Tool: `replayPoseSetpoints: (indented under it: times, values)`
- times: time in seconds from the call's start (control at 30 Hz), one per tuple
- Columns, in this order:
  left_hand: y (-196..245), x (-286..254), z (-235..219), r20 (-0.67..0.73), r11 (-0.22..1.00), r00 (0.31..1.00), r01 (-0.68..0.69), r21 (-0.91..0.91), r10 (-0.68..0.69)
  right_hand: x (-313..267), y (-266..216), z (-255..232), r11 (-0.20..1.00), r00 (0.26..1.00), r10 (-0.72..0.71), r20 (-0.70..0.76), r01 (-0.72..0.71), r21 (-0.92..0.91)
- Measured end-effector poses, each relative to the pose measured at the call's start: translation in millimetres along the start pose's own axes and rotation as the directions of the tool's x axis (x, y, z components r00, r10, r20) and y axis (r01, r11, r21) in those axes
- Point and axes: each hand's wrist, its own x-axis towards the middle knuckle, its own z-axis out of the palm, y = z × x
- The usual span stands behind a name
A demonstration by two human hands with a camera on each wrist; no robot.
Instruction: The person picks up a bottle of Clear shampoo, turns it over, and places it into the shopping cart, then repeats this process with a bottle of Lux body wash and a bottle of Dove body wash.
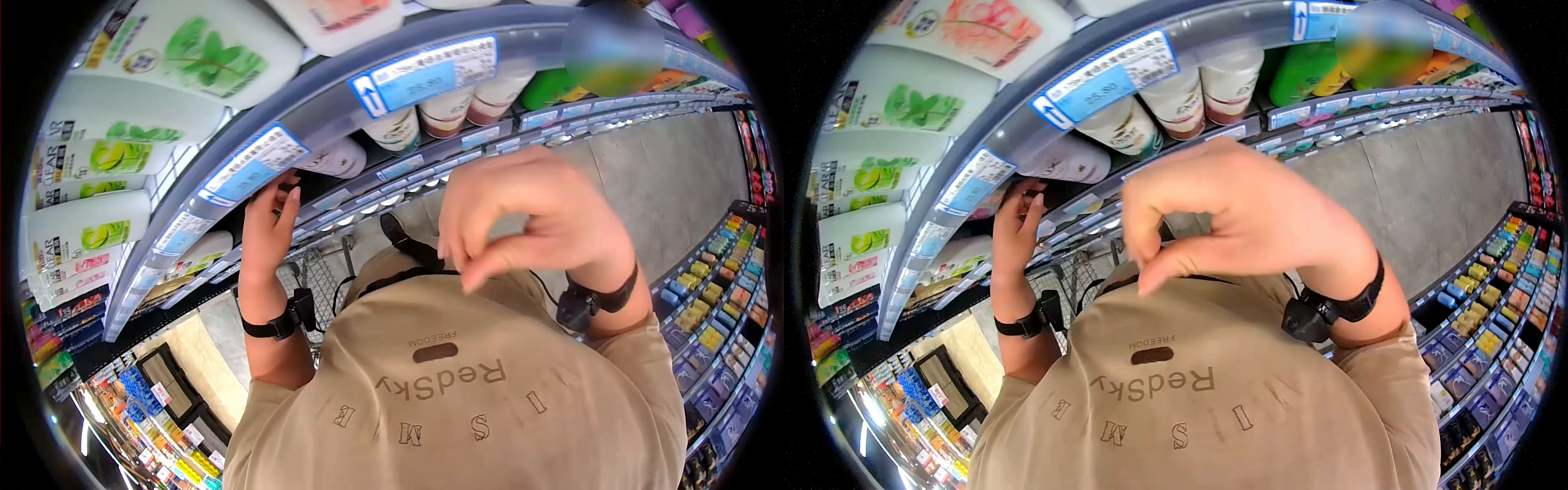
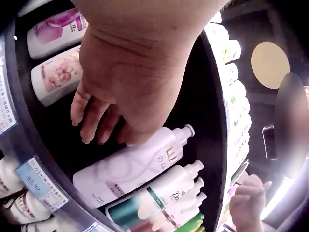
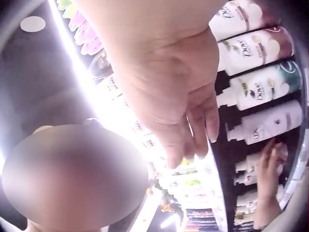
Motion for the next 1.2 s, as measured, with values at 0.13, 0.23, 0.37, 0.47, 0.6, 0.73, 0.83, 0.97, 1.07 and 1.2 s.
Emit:
replayPoseSetpoints:
  times: [0.13,0.23,0.37,0.47,0.6,0.73,0.83,0.97,1.07,1.2]
  values:
    - [0,6,-13,-0.024,0.999,0.999,-0.023,-0.023,0.022,5,36,17,0.971,0.968,0.234,-0.095,-0.238,-0.036]
    - [1,11,-17,-0.038,0.993,0.993,-0.11,-0.047,0.109,14,54,29,0.96,0.955,0.233,-0.183,-0.256,-0.115]
    - [9,20,-21,0.015,0.984,0.991,-0.133,-0.12,0.136,27,64,37,0.93,0.946,0.233,-0.225,-0.285,-0.233]
    - [23,28,-19,0.107,0.988,0.987,-0.106,-0.113,0.118,30,72,45,0.88,0.973,0.155,-0.173,-0.216,-0.423]
    - [39,37,-13,0.129,0.976,0.968,-0.213,-0.044,0.217,37,71,51,0.848,0.971,0.214,-0.108,-0.239,-0.474]
    - [47,41,-5,0.067,0.964,0.965,-0.258,0.059,0.254,47,67,55,0.894,0.946,0.277,-0.167,-0.318,-0.317]
    - [60,36,-1,0.017,0.898,0.932,-0.354,0.261,0.362,44,77,55,0.883,0.955,0.258,-0.146,-0.294,-0.365]
    - [63,24,2,-0.043,0.861,0.895,-0.414,0.294,0.445,37,80,55,0.869,0.969,0.232,-0.089,-0.247,-0.429]
    - [55,13,13,-0.104,0.832,0.875,-0.404,0.379,0.473,33,84,55,0.893,0.969,0.244,-0.044,-0.242,-0.379]
    - [70,-9,22,-0.173,0.854,0.86,-0.413,0.317,0.48,23,79,53,0.912,0.977,0.213,0.027,-0.189,-0.364]
